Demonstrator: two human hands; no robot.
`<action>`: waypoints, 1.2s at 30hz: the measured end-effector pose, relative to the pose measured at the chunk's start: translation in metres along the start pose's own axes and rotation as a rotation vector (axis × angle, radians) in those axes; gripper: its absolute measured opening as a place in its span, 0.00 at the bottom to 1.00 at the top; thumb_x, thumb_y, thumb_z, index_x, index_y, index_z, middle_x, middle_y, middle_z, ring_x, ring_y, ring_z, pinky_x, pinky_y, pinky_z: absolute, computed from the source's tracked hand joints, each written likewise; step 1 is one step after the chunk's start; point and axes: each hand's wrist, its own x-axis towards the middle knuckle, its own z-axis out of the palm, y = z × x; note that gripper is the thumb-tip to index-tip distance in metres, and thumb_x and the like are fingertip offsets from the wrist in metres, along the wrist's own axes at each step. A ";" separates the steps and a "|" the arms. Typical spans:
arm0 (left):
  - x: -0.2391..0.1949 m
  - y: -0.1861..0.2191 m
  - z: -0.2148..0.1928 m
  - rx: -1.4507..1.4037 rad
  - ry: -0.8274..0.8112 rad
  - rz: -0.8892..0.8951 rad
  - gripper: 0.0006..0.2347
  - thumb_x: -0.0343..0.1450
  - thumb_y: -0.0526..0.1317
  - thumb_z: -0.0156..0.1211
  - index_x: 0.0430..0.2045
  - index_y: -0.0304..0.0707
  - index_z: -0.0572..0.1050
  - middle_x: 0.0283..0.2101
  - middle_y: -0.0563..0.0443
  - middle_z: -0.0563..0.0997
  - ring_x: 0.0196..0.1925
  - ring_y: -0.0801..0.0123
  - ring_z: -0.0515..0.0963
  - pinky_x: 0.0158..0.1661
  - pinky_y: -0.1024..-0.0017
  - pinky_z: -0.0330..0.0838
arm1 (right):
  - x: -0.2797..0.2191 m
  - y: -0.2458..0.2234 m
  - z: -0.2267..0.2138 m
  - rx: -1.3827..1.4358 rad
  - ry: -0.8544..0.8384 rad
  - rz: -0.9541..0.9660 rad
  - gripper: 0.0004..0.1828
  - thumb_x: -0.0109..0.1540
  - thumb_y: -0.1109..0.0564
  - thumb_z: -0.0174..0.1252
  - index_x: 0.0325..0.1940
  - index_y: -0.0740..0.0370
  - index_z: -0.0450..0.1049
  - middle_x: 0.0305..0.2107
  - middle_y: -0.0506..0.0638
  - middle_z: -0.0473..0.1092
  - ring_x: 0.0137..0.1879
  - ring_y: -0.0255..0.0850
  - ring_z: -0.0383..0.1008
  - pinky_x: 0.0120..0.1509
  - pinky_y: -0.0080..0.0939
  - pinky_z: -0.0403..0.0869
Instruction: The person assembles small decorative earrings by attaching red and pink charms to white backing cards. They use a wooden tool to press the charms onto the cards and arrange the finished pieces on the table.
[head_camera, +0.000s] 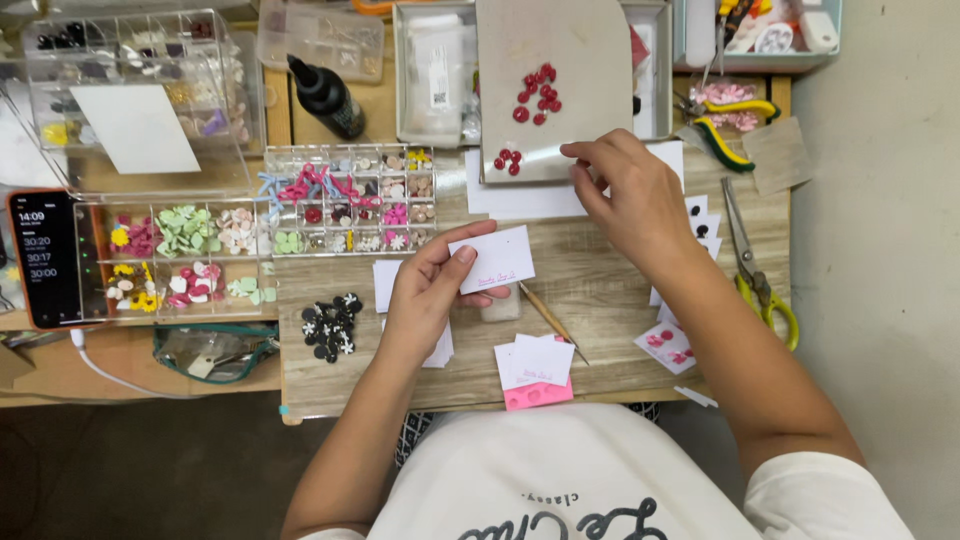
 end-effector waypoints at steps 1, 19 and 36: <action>0.002 0.001 -0.001 0.000 -0.003 0.008 0.17 0.76 0.40 0.50 0.58 0.30 0.72 0.34 0.37 0.84 0.33 0.60 0.88 0.33 0.76 0.86 | 0.006 0.005 0.004 -0.003 0.005 -0.006 0.09 0.67 0.64 0.62 0.51 0.65 0.81 0.35 0.55 0.74 0.34 0.47 0.77 0.38 0.46 0.77; 0.012 0.000 -0.014 0.021 0.000 -0.016 0.18 0.75 0.39 0.50 0.59 0.29 0.72 0.34 0.37 0.84 0.34 0.59 0.88 0.33 0.77 0.86 | 0.050 0.026 0.045 -0.199 -0.037 -0.004 0.07 0.66 0.57 0.63 0.48 0.53 0.81 0.36 0.49 0.71 0.37 0.48 0.78 0.41 0.47 0.78; -0.009 -0.010 0.004 -0.081 -0.024 0.018 0.17 0.78 0.41 0.47 0.59 0.32 0.71 0.40 0.42 0.84 0.35 0.63 0.87 0.34 0.80 0.86 | -0.059 0.020 0.024 1.245 -0.041 0.510 0.23 0.63 0.63 0.59 0.63 0.69 0.67 0.33 0.57 0.75 0.37 0.40 0.81 0.33 0.34 0.81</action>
